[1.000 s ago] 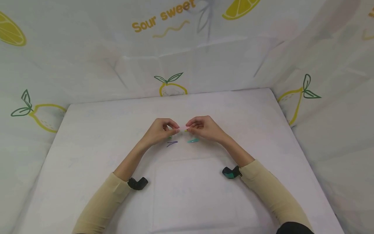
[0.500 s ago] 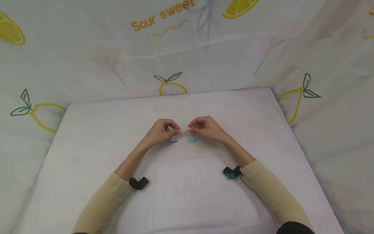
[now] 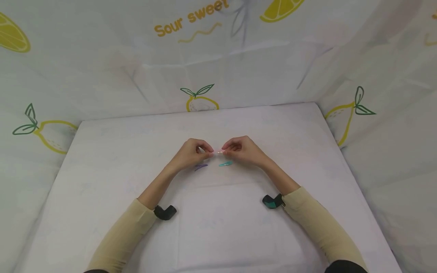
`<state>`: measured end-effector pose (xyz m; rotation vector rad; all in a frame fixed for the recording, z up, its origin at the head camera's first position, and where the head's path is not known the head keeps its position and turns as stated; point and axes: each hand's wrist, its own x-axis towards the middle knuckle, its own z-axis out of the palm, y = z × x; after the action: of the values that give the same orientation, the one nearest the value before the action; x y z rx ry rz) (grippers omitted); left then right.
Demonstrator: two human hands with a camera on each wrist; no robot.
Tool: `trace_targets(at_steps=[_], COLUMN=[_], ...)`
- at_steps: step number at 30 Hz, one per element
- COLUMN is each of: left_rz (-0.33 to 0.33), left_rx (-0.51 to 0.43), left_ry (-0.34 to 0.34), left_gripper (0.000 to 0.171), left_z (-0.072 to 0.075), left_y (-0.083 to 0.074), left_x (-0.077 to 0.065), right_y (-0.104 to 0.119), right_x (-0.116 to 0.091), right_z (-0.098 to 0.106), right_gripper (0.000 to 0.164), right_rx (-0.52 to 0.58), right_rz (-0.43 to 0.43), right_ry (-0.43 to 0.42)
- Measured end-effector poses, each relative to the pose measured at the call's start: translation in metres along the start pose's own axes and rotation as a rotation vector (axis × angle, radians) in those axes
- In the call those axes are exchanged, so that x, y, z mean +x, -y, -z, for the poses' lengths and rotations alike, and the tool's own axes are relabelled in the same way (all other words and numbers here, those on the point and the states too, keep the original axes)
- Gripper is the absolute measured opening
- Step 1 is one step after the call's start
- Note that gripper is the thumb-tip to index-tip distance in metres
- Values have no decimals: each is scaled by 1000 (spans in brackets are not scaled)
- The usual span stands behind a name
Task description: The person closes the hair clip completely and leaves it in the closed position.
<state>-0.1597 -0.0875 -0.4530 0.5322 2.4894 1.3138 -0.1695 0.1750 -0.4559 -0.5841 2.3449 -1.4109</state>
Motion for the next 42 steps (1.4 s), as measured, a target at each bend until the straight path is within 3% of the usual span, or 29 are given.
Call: trace_targets(at_steps=[17,42], left_rz=[17,51], left_rx=[16,77], left_ry=[13,16], left_gripper=[8,8], left_z=[-8,-17], left_y=[9,2], left_x=[7,9], right_y=[-9,-8], right_x=[0,3], right_z=[1,5], right_gripper=[17,16], right_rx=[-72,-124], right_rz=[-19,-54], right_ry=[9,77])
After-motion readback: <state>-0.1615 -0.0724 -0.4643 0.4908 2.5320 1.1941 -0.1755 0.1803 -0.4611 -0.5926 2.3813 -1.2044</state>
